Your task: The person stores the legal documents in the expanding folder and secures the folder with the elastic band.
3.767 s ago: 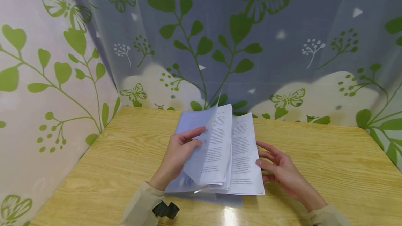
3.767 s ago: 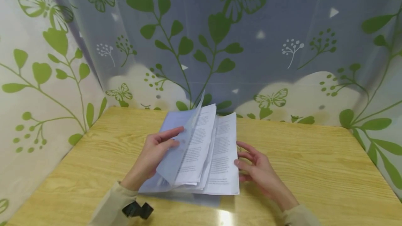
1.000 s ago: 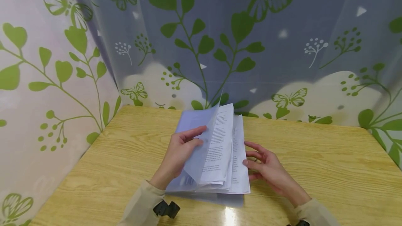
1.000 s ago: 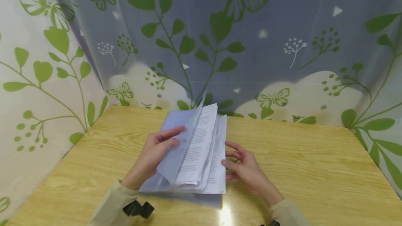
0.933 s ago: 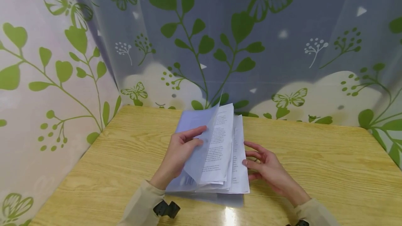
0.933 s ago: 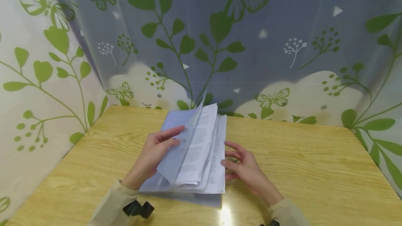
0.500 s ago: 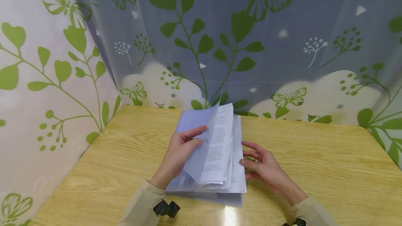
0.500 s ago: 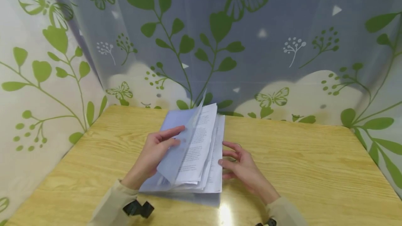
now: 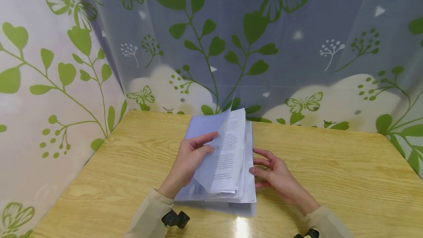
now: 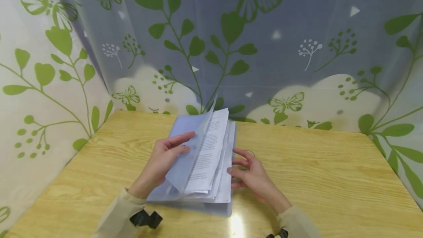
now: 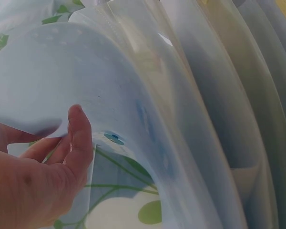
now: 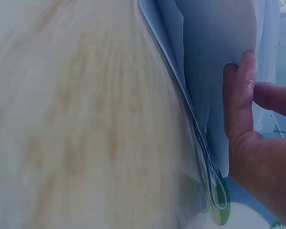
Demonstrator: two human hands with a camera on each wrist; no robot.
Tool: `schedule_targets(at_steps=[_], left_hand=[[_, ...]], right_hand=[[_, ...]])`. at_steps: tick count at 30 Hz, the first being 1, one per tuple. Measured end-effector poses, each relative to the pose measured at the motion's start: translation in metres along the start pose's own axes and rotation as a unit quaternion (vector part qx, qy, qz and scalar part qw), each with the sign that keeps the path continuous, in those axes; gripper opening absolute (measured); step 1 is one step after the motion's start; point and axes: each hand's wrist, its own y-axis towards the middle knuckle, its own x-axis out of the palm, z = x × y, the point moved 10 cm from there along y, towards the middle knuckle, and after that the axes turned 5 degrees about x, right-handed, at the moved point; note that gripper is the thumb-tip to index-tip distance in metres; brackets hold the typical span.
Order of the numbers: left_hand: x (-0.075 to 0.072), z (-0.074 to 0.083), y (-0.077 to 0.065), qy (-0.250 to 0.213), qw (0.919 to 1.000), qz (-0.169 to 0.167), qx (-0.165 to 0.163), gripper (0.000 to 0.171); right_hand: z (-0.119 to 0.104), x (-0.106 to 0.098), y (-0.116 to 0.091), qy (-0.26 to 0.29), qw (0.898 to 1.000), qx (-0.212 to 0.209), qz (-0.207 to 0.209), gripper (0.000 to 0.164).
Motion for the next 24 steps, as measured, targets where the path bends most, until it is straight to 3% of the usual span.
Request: schedule_targets(at_steps=[24], left_hand=[[0.0000, -0.0012, 0.0006, -0.001, 1.0000, 0.001, 0.001, 0.040]], right_hand=[[0.0022, 0.0077, 0.0067, 0.009, 1.000, 0.014, 0.015, 0.079]])
